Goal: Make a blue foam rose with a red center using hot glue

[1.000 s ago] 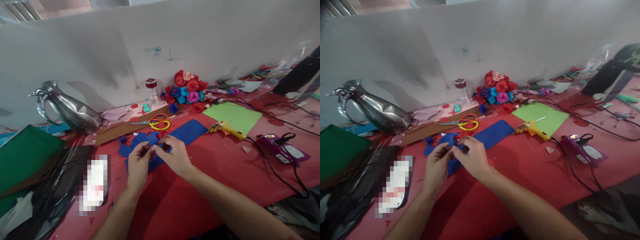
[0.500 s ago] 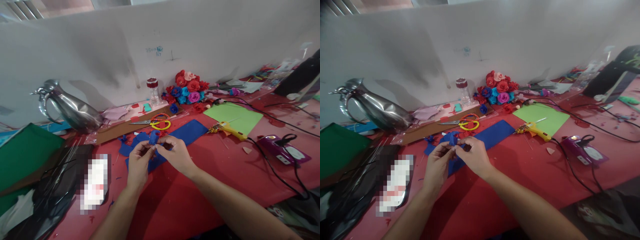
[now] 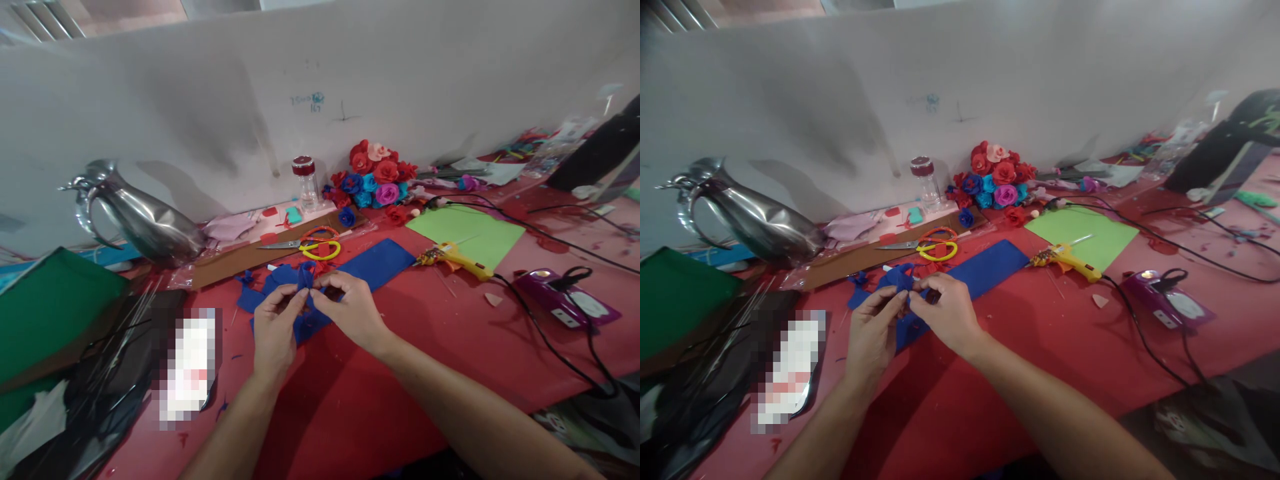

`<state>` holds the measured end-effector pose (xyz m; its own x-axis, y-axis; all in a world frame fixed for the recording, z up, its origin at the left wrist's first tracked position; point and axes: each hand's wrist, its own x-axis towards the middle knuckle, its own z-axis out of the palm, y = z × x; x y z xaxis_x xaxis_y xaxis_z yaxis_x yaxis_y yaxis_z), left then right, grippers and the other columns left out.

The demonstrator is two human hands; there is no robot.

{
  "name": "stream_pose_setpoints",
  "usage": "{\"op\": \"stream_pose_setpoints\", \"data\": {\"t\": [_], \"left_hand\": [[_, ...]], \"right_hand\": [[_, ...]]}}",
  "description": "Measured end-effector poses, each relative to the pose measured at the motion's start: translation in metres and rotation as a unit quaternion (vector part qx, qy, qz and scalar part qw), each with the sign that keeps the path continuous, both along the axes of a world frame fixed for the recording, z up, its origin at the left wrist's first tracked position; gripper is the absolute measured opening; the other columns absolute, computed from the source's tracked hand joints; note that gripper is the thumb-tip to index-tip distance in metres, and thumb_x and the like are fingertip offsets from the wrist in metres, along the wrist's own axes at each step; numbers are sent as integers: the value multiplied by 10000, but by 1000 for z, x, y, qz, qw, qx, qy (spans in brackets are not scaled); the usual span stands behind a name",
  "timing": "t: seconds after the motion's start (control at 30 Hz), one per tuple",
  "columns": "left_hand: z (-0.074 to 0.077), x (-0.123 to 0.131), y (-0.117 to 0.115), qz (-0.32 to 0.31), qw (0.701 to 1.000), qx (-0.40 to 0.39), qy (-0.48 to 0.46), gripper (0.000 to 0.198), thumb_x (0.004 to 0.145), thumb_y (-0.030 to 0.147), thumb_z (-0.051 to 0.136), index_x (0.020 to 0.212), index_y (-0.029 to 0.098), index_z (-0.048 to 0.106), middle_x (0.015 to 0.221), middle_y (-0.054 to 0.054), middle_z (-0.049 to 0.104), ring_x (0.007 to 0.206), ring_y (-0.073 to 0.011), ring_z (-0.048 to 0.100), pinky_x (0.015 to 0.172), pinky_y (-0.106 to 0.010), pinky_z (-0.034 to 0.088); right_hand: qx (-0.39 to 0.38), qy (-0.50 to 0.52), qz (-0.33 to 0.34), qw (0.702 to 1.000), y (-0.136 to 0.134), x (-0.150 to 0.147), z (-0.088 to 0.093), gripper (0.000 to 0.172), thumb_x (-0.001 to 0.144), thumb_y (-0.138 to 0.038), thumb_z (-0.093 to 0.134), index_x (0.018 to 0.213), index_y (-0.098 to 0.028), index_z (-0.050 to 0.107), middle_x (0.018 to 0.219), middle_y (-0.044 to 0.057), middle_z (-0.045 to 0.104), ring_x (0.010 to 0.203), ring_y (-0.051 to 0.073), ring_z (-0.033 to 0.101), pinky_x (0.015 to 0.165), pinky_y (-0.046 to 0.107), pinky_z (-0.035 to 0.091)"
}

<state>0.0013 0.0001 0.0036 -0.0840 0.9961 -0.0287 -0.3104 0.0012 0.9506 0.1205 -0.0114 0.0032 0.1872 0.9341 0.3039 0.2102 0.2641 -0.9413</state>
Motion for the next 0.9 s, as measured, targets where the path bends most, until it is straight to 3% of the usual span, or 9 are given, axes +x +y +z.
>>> {"op": "stream_pose_setpoints", "data": {"t": [0.27, 0.57, 0.9], "left_hand": [[-9, 0, 0, 40, 997, 51, 50, 153, 587, 248, 783, 689, 179, 692, 707, 18, 630, 615, -97, 539, 634, -248, 463], [-7, -3, -2, 13, 998, 62, 26, 99, 698, 267, 694, 655, 179, 710, 581, 10, 632, 569, -114, 541, 572, -238, 427], [-3, -4, 6, -30, 996, -37, -76, 125, 558, 243, 802, 575, 181, 695, 517, 28, 600, 510, -79, 514, 537, -209, 406]], "right_hand": [[8, -1, -3, 1000, -1, -1, 1, 56, 720, -199, 595, 692, -185, 642, 739, 34, 669, 594, 123, 555, 558, 245, 455], [5, 0, -9, 1000, 0, -1, 1, 63, 721, -193, 603, 683, -180, 652, 709, 22, 657, 552, 104, 534, 535, 223, 445], [11, -8, 6, 1000, -1, 0, 0, 65, 738, -190, 611, 703, -187, 666, 715, 20, 651, 581, 112, 546, 557, 230, 448]]}}
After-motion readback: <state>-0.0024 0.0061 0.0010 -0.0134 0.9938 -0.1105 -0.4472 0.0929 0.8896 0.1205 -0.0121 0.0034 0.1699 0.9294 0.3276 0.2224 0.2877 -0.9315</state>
